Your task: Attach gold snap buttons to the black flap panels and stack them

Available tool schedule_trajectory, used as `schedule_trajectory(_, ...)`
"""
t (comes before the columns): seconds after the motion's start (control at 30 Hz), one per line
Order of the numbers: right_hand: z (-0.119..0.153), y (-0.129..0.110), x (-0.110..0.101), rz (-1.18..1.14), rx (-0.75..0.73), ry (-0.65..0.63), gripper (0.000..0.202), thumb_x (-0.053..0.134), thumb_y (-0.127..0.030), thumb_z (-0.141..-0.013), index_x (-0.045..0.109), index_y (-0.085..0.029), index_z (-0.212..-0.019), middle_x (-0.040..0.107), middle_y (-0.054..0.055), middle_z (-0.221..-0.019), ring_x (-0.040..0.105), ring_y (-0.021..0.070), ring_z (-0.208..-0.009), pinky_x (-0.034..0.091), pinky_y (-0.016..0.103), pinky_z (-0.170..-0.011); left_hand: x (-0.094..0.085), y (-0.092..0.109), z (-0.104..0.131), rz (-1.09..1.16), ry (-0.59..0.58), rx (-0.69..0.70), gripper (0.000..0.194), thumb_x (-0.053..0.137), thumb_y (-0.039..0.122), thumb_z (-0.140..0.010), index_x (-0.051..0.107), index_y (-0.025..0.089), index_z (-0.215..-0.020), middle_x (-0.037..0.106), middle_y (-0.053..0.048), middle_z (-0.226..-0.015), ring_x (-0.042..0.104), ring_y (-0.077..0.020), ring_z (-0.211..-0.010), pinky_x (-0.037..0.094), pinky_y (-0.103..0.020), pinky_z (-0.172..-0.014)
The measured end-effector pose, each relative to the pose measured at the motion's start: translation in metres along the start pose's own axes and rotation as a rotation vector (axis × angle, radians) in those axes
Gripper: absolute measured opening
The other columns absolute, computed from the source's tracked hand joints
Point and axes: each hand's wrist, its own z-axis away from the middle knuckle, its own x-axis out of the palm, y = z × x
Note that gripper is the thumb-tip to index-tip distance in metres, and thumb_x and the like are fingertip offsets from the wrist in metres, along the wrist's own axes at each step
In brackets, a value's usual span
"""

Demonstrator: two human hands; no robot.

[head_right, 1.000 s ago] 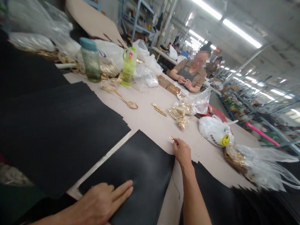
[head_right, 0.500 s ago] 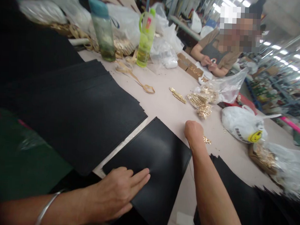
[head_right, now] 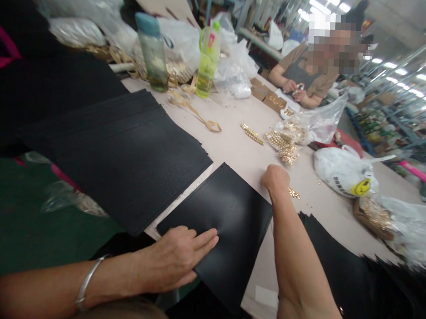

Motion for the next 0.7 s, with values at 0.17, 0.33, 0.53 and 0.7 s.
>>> schedule_trajectory(0.17, 0.023, 0.014, -0.002, -0.198, 0.097, 0.045, 0.031, 0.051, -0.016, -0.083, 0.074, -0.005, -0.102, 0.069, 0.027, -0.105, 0.064, 0.0407, -0.106, 0.049, 0.048, -0.089, -0.001, -0.001, 0.001, -0.014, 0.015, 0.001, 0.073, 0.059, 0.047, -0.083, 0.038, 0.010, -0.143, 0.044, -0.010, -0.148, 0.060, -0.0209, -0.081, 0.049, -0.038, -0.062)
schedule_trajectory(0.33, 0.076, 0.028, -0.005, -0.511, 0.108, -0.011, 0.029, 0.053, -0.023, -0.086, 0.073, -0.012, -0.104, 0.074, 0.014, -0.091, 0.071, 0.0267, -0.088, 0.056, 0.035, -0.080, -0.002, -0.001, 0.001, -0.036, 0.036, 0.009, 0.073, 0.060, 0.047, -0.083, 0.040, 0.010, -0.142, 0.047, -0.011, -0.145, 0.059, -0.0207, -0.079, 0.048, -0.038, -0.061)
schedule_trajectory(0.53, 0.168, 0.002, 0.009, -1.425, 0.099, -0.231, 0.042, 0.080, -0.044, -0.067, 0.072, -0.012, -0.092, 0.071, 0.006, -0.078, 0.067, 0.0179, -0.064, 0.058, 0.030, -0.063, -0.003, -0.001, 0.001, -0.036, 0.050, 0.007, 0.070, 0.061, 0.046, -0.082, 0.042, 0.010, -0.139, 0.050, -0.011, -0.139, 0.059, -0.0206, -0.078, 0.047, -0.037, -0.060)
schedule_trajectory(0.7, 0.211, -0.032, 0.018, -1.541, 0.066, -0.403, 0.043, 0.084, -0.045, -0.063, 0.072, -0.014, -0.089, 0.069, 0.004, -0.070, 0.063, 0.0152, -0.060, 0.055, 0.028, -0.061, -0.004, 0.000, 0.001, -0.027, 0.058, 0.019, 0.061, 0.059, 0.042, -0.083, 0.046, 0.010, -0.133, 0.058, -0.009, -0.122, 0.057, -0.0214, -0.078, 0.045, -0.038, -0.060)
